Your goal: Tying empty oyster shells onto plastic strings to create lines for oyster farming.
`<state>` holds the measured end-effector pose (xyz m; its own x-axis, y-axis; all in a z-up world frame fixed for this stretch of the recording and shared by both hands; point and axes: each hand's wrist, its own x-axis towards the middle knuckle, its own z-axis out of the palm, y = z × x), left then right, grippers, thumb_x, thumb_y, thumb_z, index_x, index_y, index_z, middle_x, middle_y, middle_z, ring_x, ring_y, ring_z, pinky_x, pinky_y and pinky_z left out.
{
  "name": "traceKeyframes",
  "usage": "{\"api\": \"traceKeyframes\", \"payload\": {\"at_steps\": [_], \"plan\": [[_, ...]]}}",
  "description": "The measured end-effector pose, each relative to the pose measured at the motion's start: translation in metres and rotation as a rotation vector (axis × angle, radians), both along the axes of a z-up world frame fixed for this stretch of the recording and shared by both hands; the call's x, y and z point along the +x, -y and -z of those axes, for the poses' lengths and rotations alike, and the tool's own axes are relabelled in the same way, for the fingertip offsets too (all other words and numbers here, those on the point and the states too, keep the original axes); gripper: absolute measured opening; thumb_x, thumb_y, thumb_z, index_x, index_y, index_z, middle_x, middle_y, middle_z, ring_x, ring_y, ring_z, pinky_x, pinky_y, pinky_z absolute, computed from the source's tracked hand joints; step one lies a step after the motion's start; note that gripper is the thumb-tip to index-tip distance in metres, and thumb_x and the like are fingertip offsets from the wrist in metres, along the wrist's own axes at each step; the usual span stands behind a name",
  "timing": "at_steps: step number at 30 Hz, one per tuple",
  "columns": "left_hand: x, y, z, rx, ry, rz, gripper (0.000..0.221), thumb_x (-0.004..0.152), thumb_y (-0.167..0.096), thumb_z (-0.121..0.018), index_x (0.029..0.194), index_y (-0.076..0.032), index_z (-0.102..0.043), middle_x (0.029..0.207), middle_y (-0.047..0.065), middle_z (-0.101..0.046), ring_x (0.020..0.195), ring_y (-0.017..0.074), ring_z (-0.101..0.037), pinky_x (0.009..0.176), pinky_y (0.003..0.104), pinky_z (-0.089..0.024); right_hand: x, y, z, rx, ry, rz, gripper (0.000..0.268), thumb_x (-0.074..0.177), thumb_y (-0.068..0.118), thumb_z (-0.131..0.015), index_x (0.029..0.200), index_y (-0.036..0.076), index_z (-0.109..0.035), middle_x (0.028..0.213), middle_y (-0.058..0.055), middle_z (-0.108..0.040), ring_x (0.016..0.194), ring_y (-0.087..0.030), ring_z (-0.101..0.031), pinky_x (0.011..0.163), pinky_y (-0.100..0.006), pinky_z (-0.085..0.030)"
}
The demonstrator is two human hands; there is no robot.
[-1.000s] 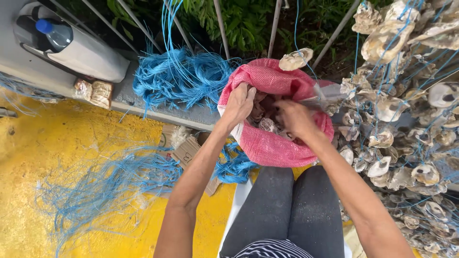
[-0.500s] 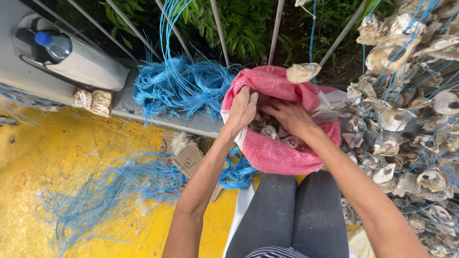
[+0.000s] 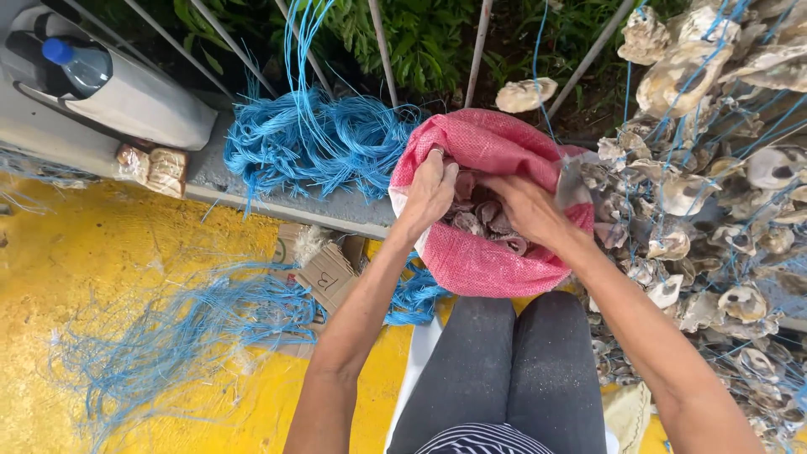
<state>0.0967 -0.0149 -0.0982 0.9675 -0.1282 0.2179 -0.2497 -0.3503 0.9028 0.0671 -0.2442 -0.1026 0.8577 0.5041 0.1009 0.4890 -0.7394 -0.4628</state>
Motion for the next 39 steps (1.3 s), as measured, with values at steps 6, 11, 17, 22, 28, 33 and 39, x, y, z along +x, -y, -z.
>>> {"api": "traceKeyframes", "payload": {"at_steps": [6, 11, 17, 22, 28, 33, 39], "plan": [[-0.019, -0.005, 0.013, 0.268, -0.042, 0.002, 0.032, 0.097, -0.009, -0.057, 0.124, 0.006, -0.049, 0.111, 0.036, -0.062, 0.109, 0.0526, -0.061, 0.095, 0.057, -0.045, 0.066, 0.001, -0.03, 0.2, -0.308, 0.318, 0.044, 0.096, -0.006, -0.047, 0.139, 0.001, -0.054, 0.124, -0.027, -0.064, 0.098, -0.039, -0.073, 0.095, -0.042, -0.06], [-0.011, -0.012, 0.025, 0.263, -0.065, -0.031, 0.04, 0.095, -0.008, -0.056, 0.131, 0.007, -0.046, 0.118, 0.036, -0.059, 0.113, 0.0524, -0.059, 0.098, 0.057, -0.044, 0.059, -0.012, 0.007, 0.211, -0.073, 0.13, 0.042, 0.097, -0.007, -0.049, 0.136, 0.002, -0.06, 0.129, -0.024, -0.068, 0.114, -0.038, -0.069, 0.109, -0.047, -0.053], [-0.01, -0.015, 0.041, 0.176, 0.048, -0.071, 0.043, 0.094, -0.005, -0.056, 0.132, 0.01, -0.043, 0.12, 0.036, -0.057, 0.112, 0.0521, -0.057, 0.098, 0.055, -0.044, -0.001, -0.06, -0.011, -0.018, 0.044, -0.094, 0.058, 0.086, 0.028, -0.075, 0.14, 0.017, -0.057, 0.154, -0.023, -0.038, 0.139, -0.048, -0.043, 0.111, -0.06, -0.035], [-0.011, -0.02, 0.048, 0.187, -0.056, -0.099, 0.028, 0.096, -0.007, -0.057, 0.118, 0.007, -0.048, 0.111, 0.033, -0.06, 0.107, 0.0481, -0.061, 0.096, 0.052, -0.047, -0.032, -0.037, -0.008, -0.153, -0.024, -0.052, 0.06, 0.087, 0.037, -0.077, 0.143, 0.036, -0.054, 0.153, -0.013, -0.028, 0.143, -0.047, -0.039, 0.112, -0.067, -0.032], [-0.019, 0.005, 0.05, 0.164, 0.074, -0.113, 0.036, 0.093, -0.008, -0.06, 0.124, 0.006, -0.047, 0.113, 0.032, -0.06, 0.108, 0.0479, -0.06, 0.096, 0.053, -0.047, -0.034, 0.016, 0.059, -0.003, -0.07, -0.144, 0.059, 0.087, 0.001, -0.064, 0.142, 0.023, -0.061, 0.159, -0.01, -0.045, 0.142, -0.036, -0.056, 0.119, -0.051, -0.049], [-0.034, 0.009, 0.058, 0.181, 0.079, -0.079, 0.046, 0.099, -0.015, -0.062, 0.136, 0.006, -0.045, 0.123, 0.03, -0.063, 0.116, 0.0454, -0.06, 0.102, 0.051, -0.047, 0.001, 0.027, 0.04, 0.242, 0.044, 0.338, 0.057, 0.085, -0.021, -0.052, 0.137, -0.001, -0.061, 0.148, -0.024, -0.048, 0.121, -0.04, -0.058, 0.095, -0.046, -0.06], [-0.05, 0.01, 0.023, 0.147, 0.09, 0.016, 0.058, 0.094, -0.015, -0.064, 0.141, 0.011, -0.041, 0.126, 0.029, -0.065, 0.116, 0.0409, -0.063, 0.103, 0.048, -0.047, 0.034, 0.01, 0.054, -0.3, 0.371, 0.319, 0.055, 0.068, -0.009, -0.068, 0.119, 0.011, -0.071, 0.131, -0.023, -0.051, 0.112, -0.038, -0.062, 0.091, -0.045, -0.061]]}}
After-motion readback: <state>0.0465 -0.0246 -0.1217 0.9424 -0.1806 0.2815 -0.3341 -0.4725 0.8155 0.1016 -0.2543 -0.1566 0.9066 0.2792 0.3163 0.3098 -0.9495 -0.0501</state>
